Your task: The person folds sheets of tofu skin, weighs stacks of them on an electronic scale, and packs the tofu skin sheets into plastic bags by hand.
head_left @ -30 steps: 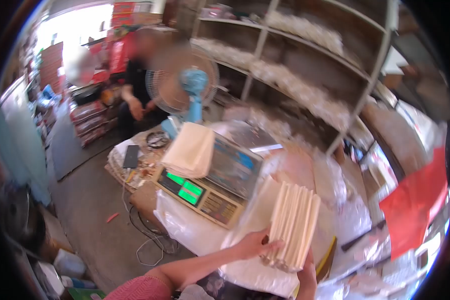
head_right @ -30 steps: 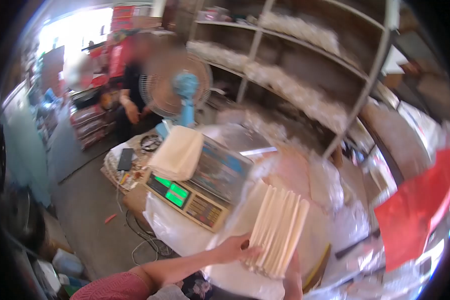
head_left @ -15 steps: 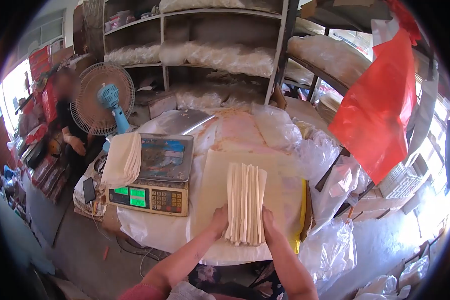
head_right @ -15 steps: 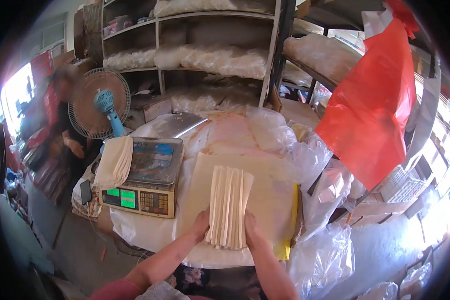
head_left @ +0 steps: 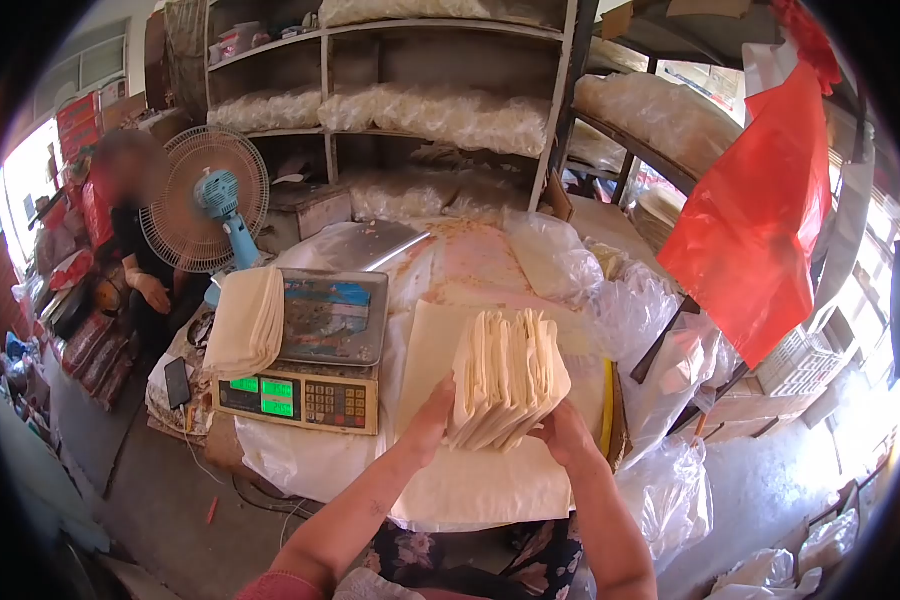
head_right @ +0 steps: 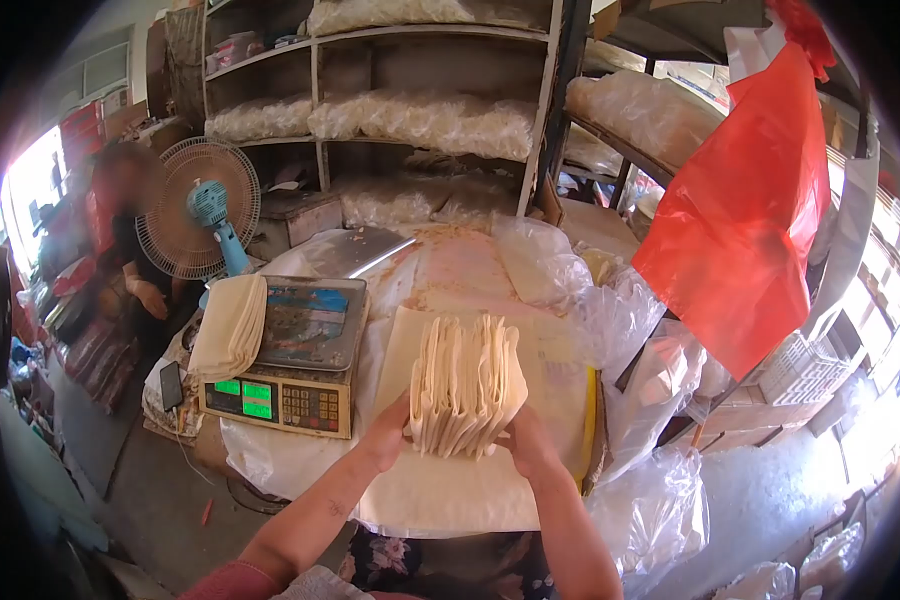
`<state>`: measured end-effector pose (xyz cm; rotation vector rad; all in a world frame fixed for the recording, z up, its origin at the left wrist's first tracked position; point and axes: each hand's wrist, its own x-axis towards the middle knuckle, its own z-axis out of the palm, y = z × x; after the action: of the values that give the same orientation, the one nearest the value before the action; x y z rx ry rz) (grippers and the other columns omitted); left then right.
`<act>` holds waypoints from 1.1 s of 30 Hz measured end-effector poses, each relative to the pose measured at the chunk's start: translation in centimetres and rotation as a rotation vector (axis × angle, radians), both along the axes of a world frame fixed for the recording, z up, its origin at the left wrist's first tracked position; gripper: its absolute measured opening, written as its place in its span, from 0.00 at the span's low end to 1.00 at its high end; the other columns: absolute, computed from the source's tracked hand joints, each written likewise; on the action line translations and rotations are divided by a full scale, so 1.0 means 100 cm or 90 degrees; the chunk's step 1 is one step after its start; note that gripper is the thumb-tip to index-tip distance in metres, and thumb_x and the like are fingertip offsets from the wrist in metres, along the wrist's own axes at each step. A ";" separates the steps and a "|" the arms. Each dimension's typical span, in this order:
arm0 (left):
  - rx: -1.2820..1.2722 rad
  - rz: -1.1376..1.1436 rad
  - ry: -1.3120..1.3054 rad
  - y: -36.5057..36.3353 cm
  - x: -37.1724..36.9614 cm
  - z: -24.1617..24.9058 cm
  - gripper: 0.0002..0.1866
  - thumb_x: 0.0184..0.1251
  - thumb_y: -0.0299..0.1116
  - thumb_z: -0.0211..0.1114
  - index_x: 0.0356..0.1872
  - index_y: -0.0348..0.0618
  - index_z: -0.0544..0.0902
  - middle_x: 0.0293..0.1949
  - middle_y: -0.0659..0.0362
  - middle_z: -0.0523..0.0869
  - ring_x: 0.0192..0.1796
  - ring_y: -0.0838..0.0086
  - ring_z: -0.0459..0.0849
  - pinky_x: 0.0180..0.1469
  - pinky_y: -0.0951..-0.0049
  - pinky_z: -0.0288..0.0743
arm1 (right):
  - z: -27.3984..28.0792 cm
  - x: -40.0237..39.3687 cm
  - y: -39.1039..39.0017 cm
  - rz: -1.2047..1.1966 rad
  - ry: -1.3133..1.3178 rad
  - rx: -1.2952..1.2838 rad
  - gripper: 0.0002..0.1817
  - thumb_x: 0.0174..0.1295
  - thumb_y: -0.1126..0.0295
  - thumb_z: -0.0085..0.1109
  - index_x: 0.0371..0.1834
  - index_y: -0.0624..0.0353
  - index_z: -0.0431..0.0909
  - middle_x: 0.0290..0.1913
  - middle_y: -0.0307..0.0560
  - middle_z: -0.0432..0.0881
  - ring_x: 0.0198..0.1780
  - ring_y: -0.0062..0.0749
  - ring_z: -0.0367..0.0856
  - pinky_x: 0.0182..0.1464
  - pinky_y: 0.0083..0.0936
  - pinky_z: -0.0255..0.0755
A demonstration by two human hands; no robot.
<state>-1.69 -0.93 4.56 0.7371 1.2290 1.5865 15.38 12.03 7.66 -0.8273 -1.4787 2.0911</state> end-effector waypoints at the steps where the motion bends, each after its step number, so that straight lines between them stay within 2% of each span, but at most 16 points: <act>1: 0.001 0.001 0.000 0.000 0.000 0.002 0.35 0.69 0.60 0.42 0.72 0.51 0.54 0.65 0.61 0.67 0.67 0.72 0.62 0.65 0.64 0.60 | 0.001 -0.002 0.002 0.001 0.000 0.001 0.25 0.66 0.55 0.45 0.60 0.59 0.69 0.55 0.44 0.75 0.56 0.32 0.72 0.58 0.39 0.66; 4: -0.006 -0.052 -0.084 0.003 -0.001 0.014 0.34 0.70 0.60 0.40 0.71 0.56 0.55 0.67 0.62 0.65 0.67 0.72 0.62 0.65 0.63 0.60 | 0.000 -0.012 0.010 0.026 -0.099 -0.042 0.27 0.65 0.51 0.45 0.60 0.58 0.69 0.55 0.43 0.75 0.56 0.32 0.72 0.59 0.42 0.65; 7: 0.009 -0.061 -0.073 0.006 -0.001 0.019 0.30 0.72 0.52 0.44 0.72 0.56 0.53 0.67 0.62 0.64 0.68 0.72 0.61 0.67 0.66 0.55 | -0.002 -0.019 0.004 0.019 -0.060 -0.038 0.23 0.67 0.60 0.48 0.62 0.58 0.66 0.57 0.46 0.75 0.57 0.32 0.74 0.56 0.39 0.70; 9: 0.179 -0.046 -0.006 0.005 -0.011 -0.003 0.29 0.73 0.40 0.49 0.72 0.54 0.53 0.68 0.60 0.62 0.69 0.72 0.60 0.69 0.69 0.52 | -0.010 -0.009 -0.005 0.009 0.060 0.245 0.24 0.64 0.65 0.52 0.63 0.59 0.65 0.59 0.43 0.73 0.59 0.28 0.71 0.61 0.31 0.65; 10: 0.176 -0.050 -0.009 0.004 -0.018 -0.011 0.29 0.73 0.40 0.49 0.72 0.54 0.53 0.68 0.60 0.62 0.69 0.72 0.60 0.69 0.69 0.52 | -0.024 0.006 0.006 0.118 -0.005 0.312 0.28 0.66 0.62 0.47 0.68 0.63 0.59 0.66 0.46 0.66 0.68 0.33 0.61 0.68 0.30 0.52; 12: 0.191 -0.007 0.201 0.001 -0.033 -0.028 0.29 0.72 0.34 0.52 0.72 0.49 0.55 0.68 0.58 0.61 0.69 0.72 0.60 0.68 0.70 0.54 | -0.040 0.010 0.006 0.152 0.058 0.284 0.29 0.67 0.64 0.47 0.69 0.63 0.57 0.69 0.46 0.62 0.70 0.33 0.56 0.70 0.29 0.48; 14: 0.110 -0.032 0.199 -0.007 -0.039 -0.057 0.29 0.71 0.35 0.53 0.71 0.46 0.56 0.68 0.58 0.61 0.68 0.72 0.61 0.68 0.69 0.55 | -0.067 0.017 0.010 0.184 0.091 0.180 0.29 0.69 0.67 0.44 0.72 0.62 0.51 0.74 0.46 0.51 0.75 0.33 0.43 0.73 0.29 0.38; 17: 0.026 -0.042 0.119 -0.005 -0.030 -0.061 0.28 0.70 0.38 0.54 0.69 0.42 0.60 0.66 0.58 0.63 0.67 0.72 0.63 0.66 0.69 0.59 | -0.110 0.009 -0.002 0.121 0.099 0.151 0.29 0.71 0.63 0.43 0.72 0.62 0.51 0.74 0.45 0.50 0.75 0.32 0.43 0.73 0.30 0.38; 19: 0.014 -0.034 0.042 -0.008 -0.020 -0.052 0.28 0.70 0.40 0.54 0.68 0.41 0.62 0.64 0.59 0.66 0.66 0.72 0.65 0.65 0.69 0.61 | -0.064 -0.002 -0.014 0.099 0.057 0.212 0.29 0.72 0.60 0.41 0.73 0.57 0.51 0.74 0.44 0.51 0.74 0.36 0.48 0.72 0.31 0.41; 21: 0.074 -0.013 -0.114 -0.004 -0.017 -0.040 0.27 0.70 0.43 0.54 0.66 0.42 0.65 0.61 0.58 0.71 0.62 0.72 0.70 0.62 0.69 0.65 | -0.045 -0.013 -0.010 0.048 -0.047 0.477 0.29 0.70 0.55 0.43 0.71 0.53 0.55 0.73 0.47 0.54 0.70 0.43 0.56 0.69 0.35 0.50; 22: 0.073 -0.017 -0.114 0.001 -0.015 -0.039 0.27 0.70 0.43 0.54 0.66 0.42 0.65 0.61 0.58 0.71 0.62 0.72 0.70 0.62 0.69 0.65 | -0.032 -0.019 -0.011 0.044 -0.049 0.476 0.29 0.70 0.55 0.43 0.71 0.53 0.55 0.73 0.47 0.54 0.70 0.43 0.56 0.69 0.35 0.50; 24: 0.171 -0.008 -0.263 0.006 -0.009 -0.040 0.26 0.70 0.44 0.53 0.65 0.43 0.66 0.58 0.58 0.74 0.59 0.70 0.74 0.59 0.70 0.69 | -0.009 -0.030 -0.020 -0.021 -0.241 0.866 0.28 0.66 0.53 0.47 0.67 0.52 0.63 0.69 0.49 0.60 0.64 0.49 0.62 0.63 0.44 0.58; 28: 0.089 0.046 -0.345 0.017 -0.011 -0.095 0.22 0.70 0.35 0.51 0.63 0.40 0.69 0.58 0.55 0.75 0.57 0.71 0.76 0.55 0.69 0.72 | -0.002 -0.056 -0.037 0.085 -0.462 0.923 0.23 0.63 0.54 0.48 0.58 0.52 0.71 0.67 0.45 0.64 0.62 0.48 0.63 0.58 0.50 0.61; 30: -0.199 0.042 0.122 0.010 -0.030 -0.112 0.19 0.68 0.28 0.48 0.59 0.40 0.73 0.56 0.53 0.77 0.55 0.67 0.78 0.53 0.69 0.73 | -0.005 -0.059 -0.031 0.146 -0.460 0.882 0.23 0.63 0.54 0.48 0.58 0.52 0.72 0.67 0.43 0.64 0.62 0.48 0.63 0.58 0.51 0.61; 31: -0.205 0.047 0.118 0.006 -0.034 -0.119 0.19 0.68 0.28 0.48 0.59 0.40 0.73 0.56 0.53 0.77 0.55 0.67 0.78 0.53 0.69 0.73 | -0.007 -0.060 -0.029 0.193 -0.459 0.842 0.23 0.63 0.54 0.48 0.58 0.51 0.72 0.67 0.42 0.64 0.63 0.48 0.62 0.58 0.52 0.61; 33: -0.131 0.267 0.685 -0.003 -0.037 -0.058 0.19 0.66 0.24 0.47 0.56 0.41 0.76 0.55 0.50 0.77 0.53 0.62 0.79 0.52 0.68 0.73 | -0.012 -0.063 -0.029 0.191 -0.452 0.844 0.22 0.63 0.55 0.49 0.57 0.51 0.74 0.66 0.41 0.66 0.62 0.48 0.64 0.58 0.49 0.62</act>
<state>-5.43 -1.23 -1.24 1.3312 2.4035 1.3271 9.11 9.14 6.45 -0.7612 -2.8728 0.4783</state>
